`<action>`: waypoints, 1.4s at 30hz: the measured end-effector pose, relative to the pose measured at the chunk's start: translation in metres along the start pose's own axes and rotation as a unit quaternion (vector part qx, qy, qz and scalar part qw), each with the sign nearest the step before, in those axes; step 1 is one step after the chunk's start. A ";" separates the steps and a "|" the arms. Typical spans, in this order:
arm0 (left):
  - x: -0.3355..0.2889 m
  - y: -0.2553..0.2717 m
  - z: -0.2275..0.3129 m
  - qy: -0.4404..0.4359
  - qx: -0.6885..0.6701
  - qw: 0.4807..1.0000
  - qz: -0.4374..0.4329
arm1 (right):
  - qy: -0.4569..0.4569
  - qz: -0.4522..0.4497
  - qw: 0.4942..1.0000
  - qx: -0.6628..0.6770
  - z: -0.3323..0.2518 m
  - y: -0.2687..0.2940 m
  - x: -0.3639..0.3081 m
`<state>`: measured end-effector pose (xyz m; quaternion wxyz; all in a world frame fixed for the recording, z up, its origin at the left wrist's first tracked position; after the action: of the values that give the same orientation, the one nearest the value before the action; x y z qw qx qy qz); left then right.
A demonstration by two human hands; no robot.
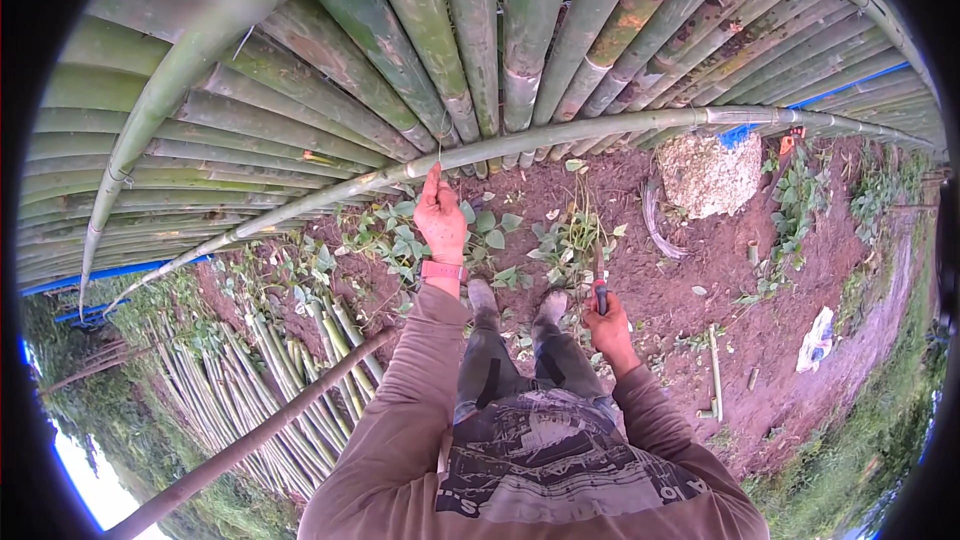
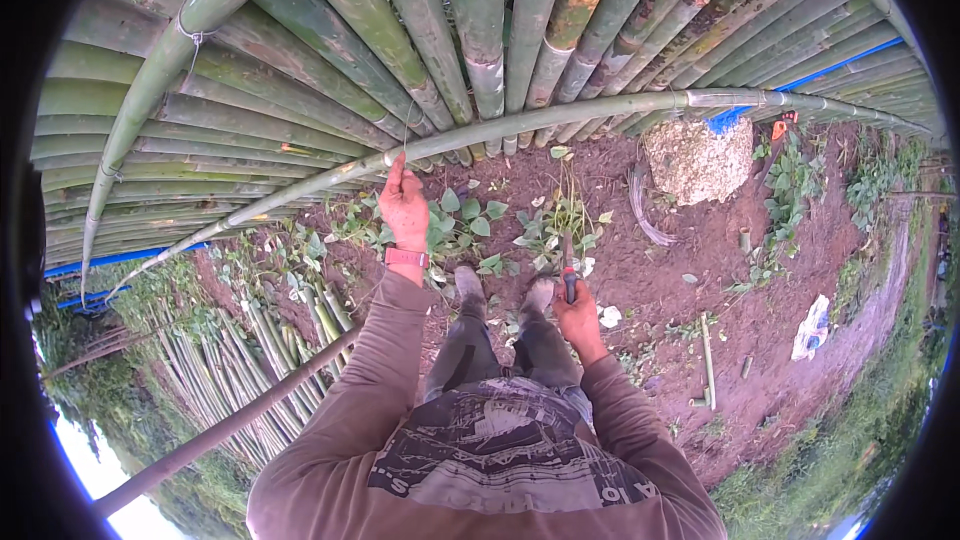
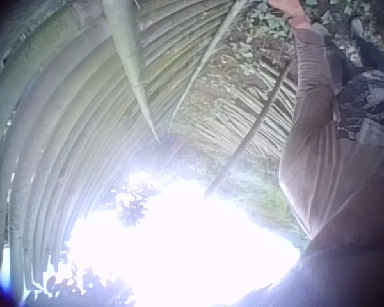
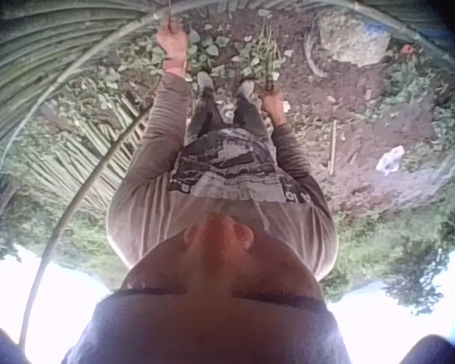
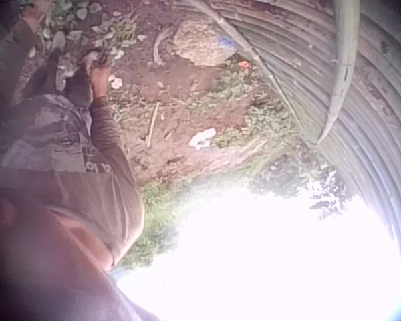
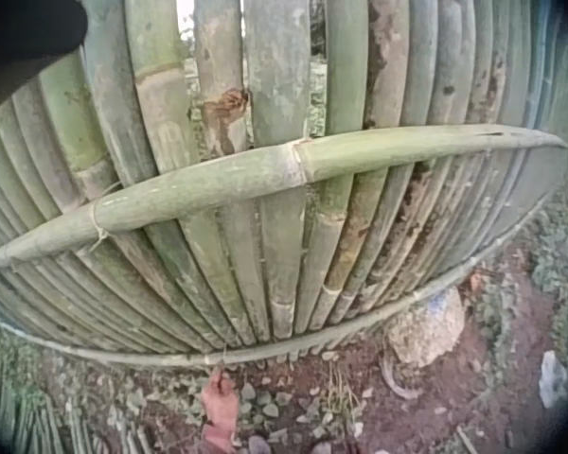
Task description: The person constructs a bamboo fence by securing vertical bamboo poles to a horizontal support rail using wire and pliers.
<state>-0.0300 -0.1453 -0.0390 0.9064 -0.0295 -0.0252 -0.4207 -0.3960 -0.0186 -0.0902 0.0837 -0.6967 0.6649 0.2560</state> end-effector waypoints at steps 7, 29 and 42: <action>0.035 -0.018 -0.039 0.026 -0.167 0.984 0.059 | -0.008 -0.021 1.000 -0.005 -0.007 0.021 -0.002; 0.033 -0.047 -0.040 -0.124 0.132 0.969 0.165 | -0.020 -0.098 0.987 -0.128 0.031 0.021 -0.029; 0.038 -0.034 -0.088 -0.050 0.077 0.983 0.162 | -0.028 -0.117 0.980 -0.159 0.042 0.024 -0.045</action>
<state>-0.0295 -0.2026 -0.1227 0.9597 0.0155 -0.0973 -0.2633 -0.4293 0.0381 -0.0995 0.0197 -0.7667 0.5269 0.3662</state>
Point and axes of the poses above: each hand's wrist, its own x-axis towards the middle knuckle, its own y-axis out of the back of the hand, z = x × y, the point moved 6 cm from there along x, towards the middle knuckle, and after that the axes turned 6 degrees about y, right-handed, at the moved point
